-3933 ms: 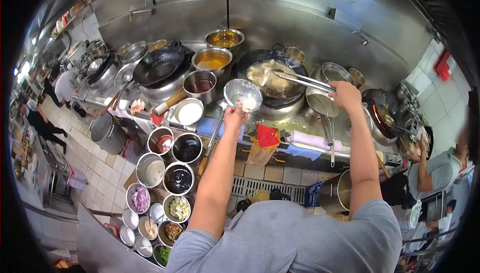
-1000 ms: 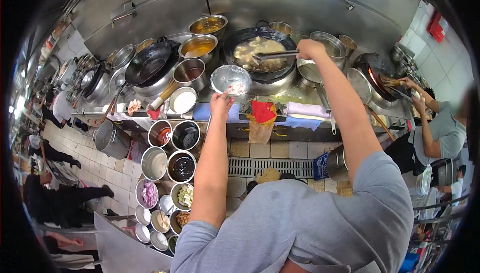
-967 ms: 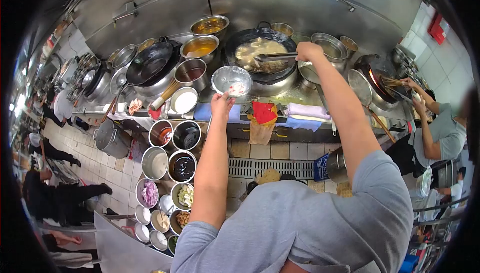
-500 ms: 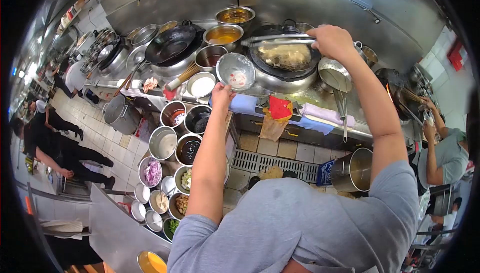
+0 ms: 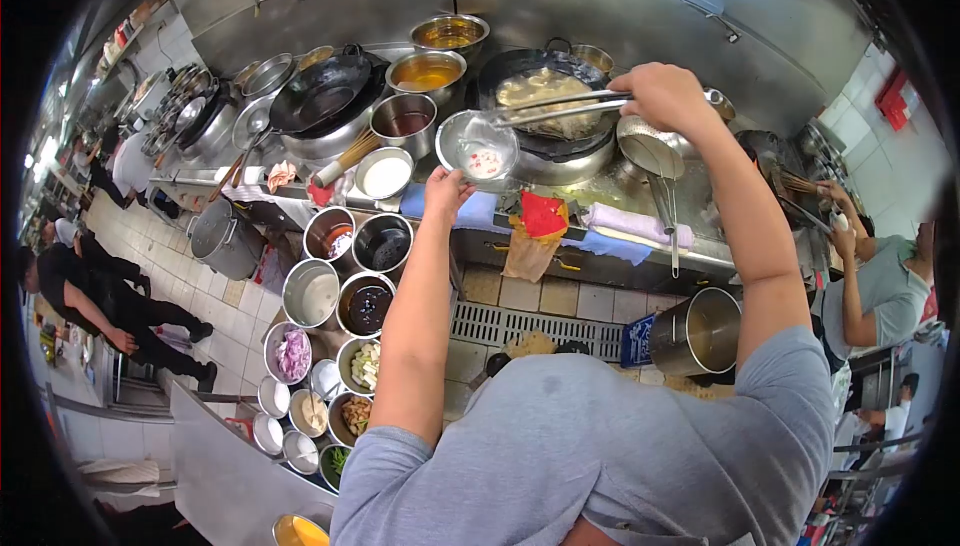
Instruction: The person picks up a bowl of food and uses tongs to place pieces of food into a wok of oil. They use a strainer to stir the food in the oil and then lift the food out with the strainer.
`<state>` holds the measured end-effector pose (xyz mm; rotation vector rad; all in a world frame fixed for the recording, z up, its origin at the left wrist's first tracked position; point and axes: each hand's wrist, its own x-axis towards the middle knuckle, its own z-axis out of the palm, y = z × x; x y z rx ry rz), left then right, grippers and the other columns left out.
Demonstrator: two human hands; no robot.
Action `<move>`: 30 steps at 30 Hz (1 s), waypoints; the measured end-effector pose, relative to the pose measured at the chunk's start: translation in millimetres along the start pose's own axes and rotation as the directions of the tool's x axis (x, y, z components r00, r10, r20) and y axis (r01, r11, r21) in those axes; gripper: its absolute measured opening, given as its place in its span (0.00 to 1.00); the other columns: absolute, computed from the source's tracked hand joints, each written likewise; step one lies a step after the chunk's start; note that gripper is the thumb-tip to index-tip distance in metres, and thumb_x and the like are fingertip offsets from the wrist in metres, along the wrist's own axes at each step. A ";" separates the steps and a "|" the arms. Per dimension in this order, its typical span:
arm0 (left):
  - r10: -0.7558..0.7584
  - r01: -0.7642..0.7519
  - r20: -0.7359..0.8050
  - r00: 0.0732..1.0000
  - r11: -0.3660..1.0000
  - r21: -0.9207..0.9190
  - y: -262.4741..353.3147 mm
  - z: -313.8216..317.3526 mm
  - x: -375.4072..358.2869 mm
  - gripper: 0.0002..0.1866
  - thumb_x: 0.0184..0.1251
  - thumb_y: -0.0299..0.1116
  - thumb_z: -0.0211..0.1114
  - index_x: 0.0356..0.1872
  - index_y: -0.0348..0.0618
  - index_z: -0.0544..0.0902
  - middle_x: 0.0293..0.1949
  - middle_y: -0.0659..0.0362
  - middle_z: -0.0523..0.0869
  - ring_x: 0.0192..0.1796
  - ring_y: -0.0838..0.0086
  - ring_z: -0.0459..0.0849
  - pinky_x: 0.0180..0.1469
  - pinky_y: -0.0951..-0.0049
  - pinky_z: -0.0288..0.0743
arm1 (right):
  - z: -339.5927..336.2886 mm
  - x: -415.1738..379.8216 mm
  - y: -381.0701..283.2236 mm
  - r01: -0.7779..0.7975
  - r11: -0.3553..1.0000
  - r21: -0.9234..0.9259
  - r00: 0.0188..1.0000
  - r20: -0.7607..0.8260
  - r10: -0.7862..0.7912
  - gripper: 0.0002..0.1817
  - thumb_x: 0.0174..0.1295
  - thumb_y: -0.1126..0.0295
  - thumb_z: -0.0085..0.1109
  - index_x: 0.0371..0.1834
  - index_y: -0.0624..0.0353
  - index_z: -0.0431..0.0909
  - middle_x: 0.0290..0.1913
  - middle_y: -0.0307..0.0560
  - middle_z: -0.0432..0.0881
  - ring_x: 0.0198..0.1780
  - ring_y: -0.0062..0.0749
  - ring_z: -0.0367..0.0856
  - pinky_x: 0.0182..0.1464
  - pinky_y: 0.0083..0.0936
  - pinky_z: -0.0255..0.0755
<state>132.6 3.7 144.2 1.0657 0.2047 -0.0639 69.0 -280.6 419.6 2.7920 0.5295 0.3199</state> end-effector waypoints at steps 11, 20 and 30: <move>-0.060 0.060 0.014 0.998 0.998 -0.018 -9.3 -11.2 -14.5 0.05 0.57 0.24 0.54 0.30 0.44 0.67 0.30 0.58 0.75 0.29 0.71 0.78 0.34 0.73 0.75 | 75.3 42.8 48.7 -0.306 0.941 0.141 0.932 0.248 0.266 0.18 0.48 0.62 0.61 0.44 0.49 0.78 0.42 0.47 0.79 0.46 0.42 0.77 0.45 0.36 0.71; -0.103 0.105 0.089 0.991 0.994 -0.029 -17.5 -7.8 -39.9 0.06 0.60 0.28 0.58 0.29 0.44 0.68 0.31 0.57 0.75 0.33 0.68 0.78 0.34 0.74 0.77 | 105.1 46.3 32.6 -0.553 0.784 0.280 0.833 0.181 0.523 0.16 0.48 0.64 0.58 0.42 0.54 0.78 0.44 0.52 0.79 0.47 0.43 0.77 0.45 0.35 0.72; -0.299 0.286 0.355 0.886 0.954 0.091 -138.2 61.9 -134.2 0.04 0.60 0.26 0.55 0.34 0.47 0.70 0.30 0.61 0.76 0.27 0.75 0.76 0.29 0.78 0.73 | 151.4 -227.3 -34.5 -0.372 0.014 0.928 0.723 0.280 0.631 0.20 0.56 0.64 0.55 0.52 0.59 0.71 0.40 0.49 0.80 0.35 0.32 0.78 0.39 0.27 0.70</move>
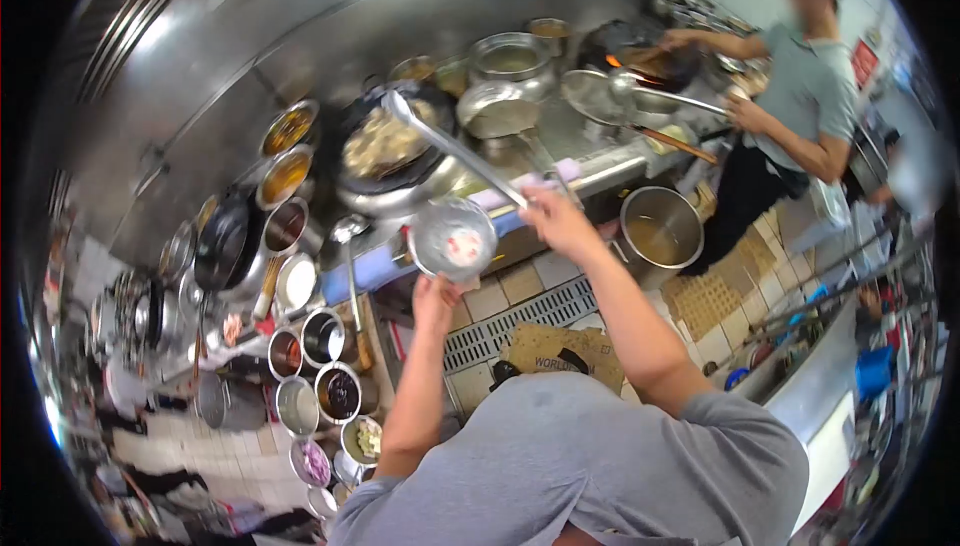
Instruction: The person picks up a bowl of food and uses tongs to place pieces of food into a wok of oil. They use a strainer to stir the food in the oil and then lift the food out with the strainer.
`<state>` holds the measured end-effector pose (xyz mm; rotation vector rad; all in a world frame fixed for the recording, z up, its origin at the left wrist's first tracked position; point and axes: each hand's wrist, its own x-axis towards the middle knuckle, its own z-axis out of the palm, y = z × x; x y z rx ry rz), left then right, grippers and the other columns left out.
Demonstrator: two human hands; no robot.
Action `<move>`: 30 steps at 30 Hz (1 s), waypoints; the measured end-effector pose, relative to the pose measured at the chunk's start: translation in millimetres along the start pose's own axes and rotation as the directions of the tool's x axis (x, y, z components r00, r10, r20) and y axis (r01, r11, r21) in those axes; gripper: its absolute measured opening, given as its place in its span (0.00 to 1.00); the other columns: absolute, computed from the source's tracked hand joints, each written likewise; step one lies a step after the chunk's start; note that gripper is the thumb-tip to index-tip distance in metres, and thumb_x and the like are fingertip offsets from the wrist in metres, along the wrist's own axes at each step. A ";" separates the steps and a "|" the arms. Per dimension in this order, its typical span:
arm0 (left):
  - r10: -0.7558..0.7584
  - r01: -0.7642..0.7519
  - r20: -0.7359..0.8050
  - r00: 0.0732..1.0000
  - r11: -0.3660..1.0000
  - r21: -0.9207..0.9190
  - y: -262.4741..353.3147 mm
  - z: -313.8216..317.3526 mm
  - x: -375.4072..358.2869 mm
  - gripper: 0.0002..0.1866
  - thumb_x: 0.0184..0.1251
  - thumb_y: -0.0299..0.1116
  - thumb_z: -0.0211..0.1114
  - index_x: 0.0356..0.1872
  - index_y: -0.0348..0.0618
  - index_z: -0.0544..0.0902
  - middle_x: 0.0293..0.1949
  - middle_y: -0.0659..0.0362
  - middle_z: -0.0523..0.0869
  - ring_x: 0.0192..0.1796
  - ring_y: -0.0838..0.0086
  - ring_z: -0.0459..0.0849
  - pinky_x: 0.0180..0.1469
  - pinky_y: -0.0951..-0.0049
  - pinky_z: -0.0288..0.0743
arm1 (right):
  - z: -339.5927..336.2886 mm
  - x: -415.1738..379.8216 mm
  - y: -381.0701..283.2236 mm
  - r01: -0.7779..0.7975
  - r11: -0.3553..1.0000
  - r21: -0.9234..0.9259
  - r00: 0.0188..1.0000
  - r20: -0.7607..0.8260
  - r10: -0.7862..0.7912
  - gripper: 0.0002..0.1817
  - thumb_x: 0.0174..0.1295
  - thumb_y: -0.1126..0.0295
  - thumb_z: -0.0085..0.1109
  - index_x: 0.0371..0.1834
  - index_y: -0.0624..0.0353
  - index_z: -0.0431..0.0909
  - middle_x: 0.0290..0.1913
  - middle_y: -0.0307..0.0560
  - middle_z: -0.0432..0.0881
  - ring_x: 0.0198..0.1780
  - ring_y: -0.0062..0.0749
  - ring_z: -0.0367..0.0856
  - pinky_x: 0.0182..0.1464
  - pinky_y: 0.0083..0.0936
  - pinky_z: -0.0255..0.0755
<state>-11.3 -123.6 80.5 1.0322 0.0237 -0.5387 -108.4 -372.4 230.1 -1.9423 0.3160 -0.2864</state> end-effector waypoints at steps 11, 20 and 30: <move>-0.810 0.521 0.332 0.483 0.571 0.634 -260.1 158.9 -107.6 0.07 0.57 0.28 0.56 0.36 0.46 0.69 0.29 0.60 0.76 0.24 0.79 0.73 0.22 0.80 0.68 | -73.8 -271.7 61.7 0.021 0.957 0.290 0.948 -0.311 0.073 0.22 0.55 0.66 0.55 0.52 0.64 0.69 0.48 0.50 0.76 0.51 0.34 0.73 0.52 0.28 0.65; -0.931 -0.269 0.316 -0.184 0.357 0.895 -282.8 309.9 -234.8 0.09 0.57 0.29 0.60 0.28 0.45 0.67 0.19 0.62 0.72 0.17 0.78 0.71 0.19 0.79 0.67 | -99.2 -325.3 31.2 -0.003 0.988 0.151 0.730 -0.675 0.106 0.24 0.53 0.64 0.56 0.54 0.56 0.70 0.49 0.51 0.76 0.51 0.43 0.74 0.53 0.31 0.65; -0.883 0.137 0.404 -0.241 0.381 0.914 -268.4 268.7 -177.9 0.27 0.63 0.47 0.54 0.60 0.48 0.59 0.55 0.49 0.70 0.54 0.61 0.73 0.48 0.62 0.72 | -115.6 -315.5 16.9 -0.025 0.991 0.131 0.767 -0.633 0.103 0.21 0.51 0.65 0.57 0.50 0.57 0.72 0.47 0.52 0.77 0.48 0.45 0.75 0.50 0.32 0.66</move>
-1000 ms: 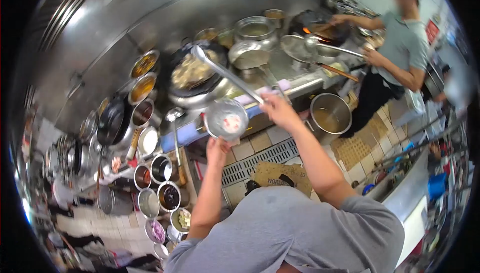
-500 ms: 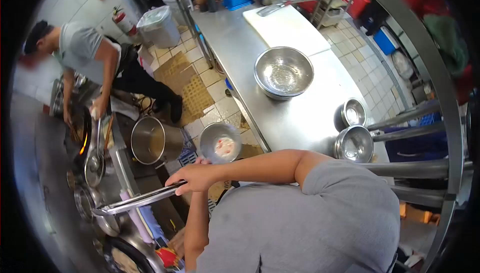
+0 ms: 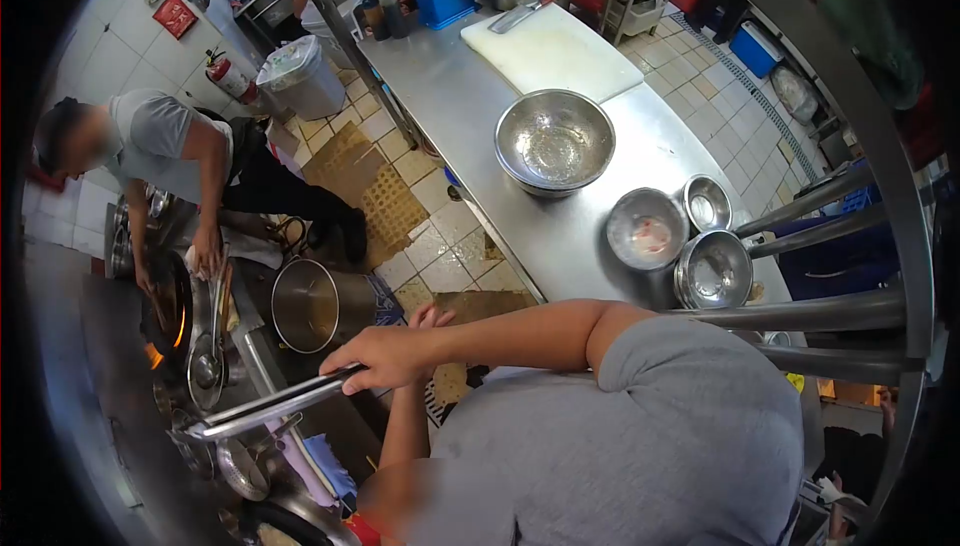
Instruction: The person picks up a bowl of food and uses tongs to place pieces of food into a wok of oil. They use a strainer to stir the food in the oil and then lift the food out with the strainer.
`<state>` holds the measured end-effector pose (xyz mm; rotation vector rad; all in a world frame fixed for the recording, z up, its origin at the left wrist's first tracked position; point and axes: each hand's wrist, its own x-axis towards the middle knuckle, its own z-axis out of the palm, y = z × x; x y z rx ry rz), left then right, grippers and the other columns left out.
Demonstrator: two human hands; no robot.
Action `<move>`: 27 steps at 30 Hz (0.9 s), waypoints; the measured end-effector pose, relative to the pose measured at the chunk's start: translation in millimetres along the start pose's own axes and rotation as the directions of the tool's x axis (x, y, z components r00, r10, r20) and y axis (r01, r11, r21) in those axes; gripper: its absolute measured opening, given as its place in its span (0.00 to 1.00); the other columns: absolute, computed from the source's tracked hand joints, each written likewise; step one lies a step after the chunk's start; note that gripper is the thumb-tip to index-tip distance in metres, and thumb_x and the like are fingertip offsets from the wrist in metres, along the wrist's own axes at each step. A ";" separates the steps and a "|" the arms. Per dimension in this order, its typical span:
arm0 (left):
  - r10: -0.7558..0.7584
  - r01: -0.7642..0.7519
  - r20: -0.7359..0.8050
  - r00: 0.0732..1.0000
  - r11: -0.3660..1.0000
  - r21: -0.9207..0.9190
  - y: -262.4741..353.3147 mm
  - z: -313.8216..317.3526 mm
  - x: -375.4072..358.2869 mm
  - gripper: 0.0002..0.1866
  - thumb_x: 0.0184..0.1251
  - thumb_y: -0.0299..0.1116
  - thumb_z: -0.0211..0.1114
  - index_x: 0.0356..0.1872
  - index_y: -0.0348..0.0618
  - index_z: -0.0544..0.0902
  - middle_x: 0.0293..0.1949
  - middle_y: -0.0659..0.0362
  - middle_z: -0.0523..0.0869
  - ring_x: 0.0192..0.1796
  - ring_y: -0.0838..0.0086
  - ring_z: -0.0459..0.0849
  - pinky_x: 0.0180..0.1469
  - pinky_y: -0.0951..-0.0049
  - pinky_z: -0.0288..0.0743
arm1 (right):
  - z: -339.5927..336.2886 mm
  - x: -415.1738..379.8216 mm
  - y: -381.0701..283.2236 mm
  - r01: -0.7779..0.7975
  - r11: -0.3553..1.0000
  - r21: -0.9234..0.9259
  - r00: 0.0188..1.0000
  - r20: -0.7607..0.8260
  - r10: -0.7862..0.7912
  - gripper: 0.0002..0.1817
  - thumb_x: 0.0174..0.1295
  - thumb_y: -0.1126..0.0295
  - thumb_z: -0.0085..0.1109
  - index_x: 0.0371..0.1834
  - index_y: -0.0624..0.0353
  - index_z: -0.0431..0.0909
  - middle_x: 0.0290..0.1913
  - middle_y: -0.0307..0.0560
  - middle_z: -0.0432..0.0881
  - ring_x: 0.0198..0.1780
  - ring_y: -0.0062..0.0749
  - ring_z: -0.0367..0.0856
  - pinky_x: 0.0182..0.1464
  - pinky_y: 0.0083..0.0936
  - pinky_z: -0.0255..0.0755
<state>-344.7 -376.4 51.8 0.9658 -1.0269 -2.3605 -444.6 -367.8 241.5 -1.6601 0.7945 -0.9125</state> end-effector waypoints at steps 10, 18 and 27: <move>-0.310 -0.122 -0.809 0.500 0.900 -0.420 -192.5 -142.0 -215.1 0.16 0.60 0.38 0.58 0.48 0.48 0.68 0.39 0.56 0.79 0.39 0.66 0.80 0.41 0.67 0.74 | 18.9 19.5 27.8 -0.133 0.990 0.054 0.897 0.432 0.097 0.20 0.55 0.64 0.55 0.51 0.58 0.71 0.46 0.50 0.77 0.45 0.33 0.76 0.48 0.28 0.68; -0.427 -0.520 -0.886 0.183 0.723 -0.455 -327.5 -87.1 -279.8 0.15 0.62 0.36 0.51 0.49 0.46 0.68 0.43 0.55 0.77 0.41 0.66 0.80 0.43 0.64 0.74 | 119.9 72.0 53.6 -0.209 0.961 -0.183 0.716 0.640 0.278 0.18 0.57 0.69 0.53 0.51 0.61 0.70 0.32 0.43 0.77 0.31 0.20 0.71 0.35 0.19 0.66; -0.453 -0.655 -0.875 0.171 0.611 -0.444 -340.4 -79.3 -307.8 0.16 0.64 0.37 0.48 0.51 0.46 0.67 0.50 0.51 0.74 0.45 0.62 0.78 0.43 0.63 0.74 | 262.1 132.8 47.2 0.219 0.959 -0.178 0.661 0.751 -0.011 0.15 0.58 0.68 0.50 0.47 0.62 0.70 0.31 0.52 0.77 0.36 0.40 0.76 0.40 0.33 0.68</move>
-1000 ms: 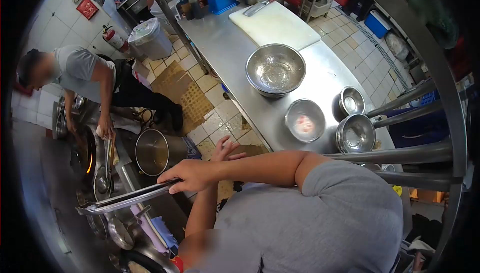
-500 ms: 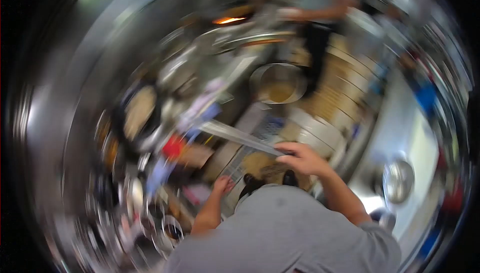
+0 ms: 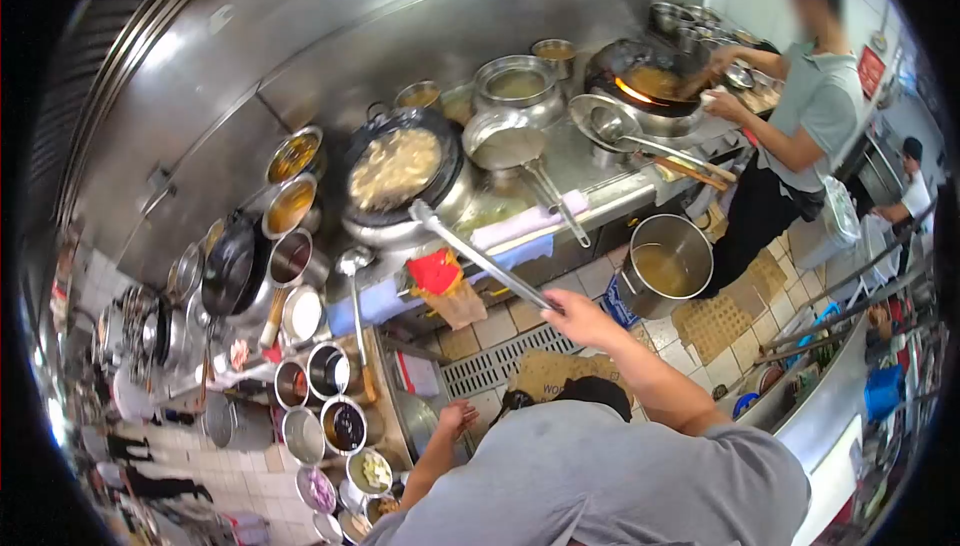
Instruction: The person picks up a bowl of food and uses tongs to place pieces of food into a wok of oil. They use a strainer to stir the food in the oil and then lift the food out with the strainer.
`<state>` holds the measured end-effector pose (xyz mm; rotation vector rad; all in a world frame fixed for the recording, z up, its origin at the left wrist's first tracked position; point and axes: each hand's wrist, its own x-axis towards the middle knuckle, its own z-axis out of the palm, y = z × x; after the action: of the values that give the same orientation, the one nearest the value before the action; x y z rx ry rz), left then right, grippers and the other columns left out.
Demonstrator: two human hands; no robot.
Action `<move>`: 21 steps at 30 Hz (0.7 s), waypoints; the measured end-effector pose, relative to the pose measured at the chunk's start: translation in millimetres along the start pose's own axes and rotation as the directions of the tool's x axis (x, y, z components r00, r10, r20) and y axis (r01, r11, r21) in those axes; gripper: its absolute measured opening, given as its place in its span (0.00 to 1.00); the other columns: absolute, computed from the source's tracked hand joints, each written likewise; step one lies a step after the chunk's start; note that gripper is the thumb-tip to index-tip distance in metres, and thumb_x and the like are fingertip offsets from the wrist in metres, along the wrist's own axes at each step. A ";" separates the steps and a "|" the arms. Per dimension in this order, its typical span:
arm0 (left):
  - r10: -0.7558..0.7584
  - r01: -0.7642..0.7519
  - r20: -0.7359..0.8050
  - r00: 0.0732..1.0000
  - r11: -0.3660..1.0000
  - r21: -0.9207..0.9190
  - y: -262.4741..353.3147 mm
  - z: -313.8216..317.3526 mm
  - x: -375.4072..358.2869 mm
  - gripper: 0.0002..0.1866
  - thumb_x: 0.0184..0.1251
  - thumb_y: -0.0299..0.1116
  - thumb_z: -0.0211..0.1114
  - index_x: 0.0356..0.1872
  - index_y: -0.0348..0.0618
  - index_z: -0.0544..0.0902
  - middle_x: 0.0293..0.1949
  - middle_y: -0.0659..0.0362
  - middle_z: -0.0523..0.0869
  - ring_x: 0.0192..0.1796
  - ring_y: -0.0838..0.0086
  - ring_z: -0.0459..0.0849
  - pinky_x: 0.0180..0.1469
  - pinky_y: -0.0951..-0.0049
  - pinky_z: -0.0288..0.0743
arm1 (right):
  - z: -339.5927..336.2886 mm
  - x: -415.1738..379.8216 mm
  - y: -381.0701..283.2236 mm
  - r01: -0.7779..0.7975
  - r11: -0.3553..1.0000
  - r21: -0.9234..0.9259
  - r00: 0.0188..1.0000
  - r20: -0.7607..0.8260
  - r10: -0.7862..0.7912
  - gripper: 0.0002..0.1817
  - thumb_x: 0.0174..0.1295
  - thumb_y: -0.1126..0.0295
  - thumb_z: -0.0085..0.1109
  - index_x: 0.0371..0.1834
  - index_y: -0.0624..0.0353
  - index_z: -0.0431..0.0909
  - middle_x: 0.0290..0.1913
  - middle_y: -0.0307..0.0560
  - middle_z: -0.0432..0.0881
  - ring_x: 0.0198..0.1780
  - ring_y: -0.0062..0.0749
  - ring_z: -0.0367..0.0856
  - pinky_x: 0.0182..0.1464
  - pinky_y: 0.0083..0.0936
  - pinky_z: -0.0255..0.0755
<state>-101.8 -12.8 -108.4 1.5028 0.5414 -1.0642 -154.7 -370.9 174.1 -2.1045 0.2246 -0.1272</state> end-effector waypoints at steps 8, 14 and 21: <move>0.145 -0.159 -0.071 0.987 0.946 -0.281 35.8 -21.6 -29.4 0.15 0.61 0.37 0.54 0.49 0.48 0.69 0.47 0.52 0.76 0.42 0.62 0.78 0.39 0.64 0.74 | -34.4 135.1 36.9 -0.066 0.937 0.344 0.996 -0.033 0.082 0.20 0.59 0.63 0.51 0.53 0.58 0.68 0.28 0.44 0.76 0.24 0.25 0.73 0.27 0.22 0.69; 0.080 -0.251 -0.322 0.943 0.805 -0.537 -30.6 -54.9 -50.6 0.16 0.58 0.41 0.57 0.44 0.45 0.69 0.46 0.52 0.76 0.39 0.62 0.79 0.35 0.65 0.74 | -141.9 281.2 88.8 -0.026 0.968 -0.250 0.960 -0.275 -0.045 0.22 0.54 0.59 0.55 0.49 0.60 0.73 0.45 0.57 0.77 0.48 0.47 0.75 0.49 0.34 0.69; 0.058 -0.414 -0.533 0.844 0.703 -0.579 -118.0 -8.7 -128.3 0.08 0.61 0.25 0.46 0.38 0.36 0.71 0.35 0.48 0.77 0.35 0.57 0.77 0.38 0.50 0.76 | -249.6 477.0 120.8 -0.289 0.773 -0.565 0.948 -0.279 0.151 0.15 0.50 0.67 0.53 0.40 0.59 0.78 0.45 0.56 0.77 0.48 0.47 0.76 0.47 0.37 0.71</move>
<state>-257.2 52.0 -62.4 1.1046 0.9316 -0.1898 253.2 -741.5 199.8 -2.6777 0.7305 -0.1611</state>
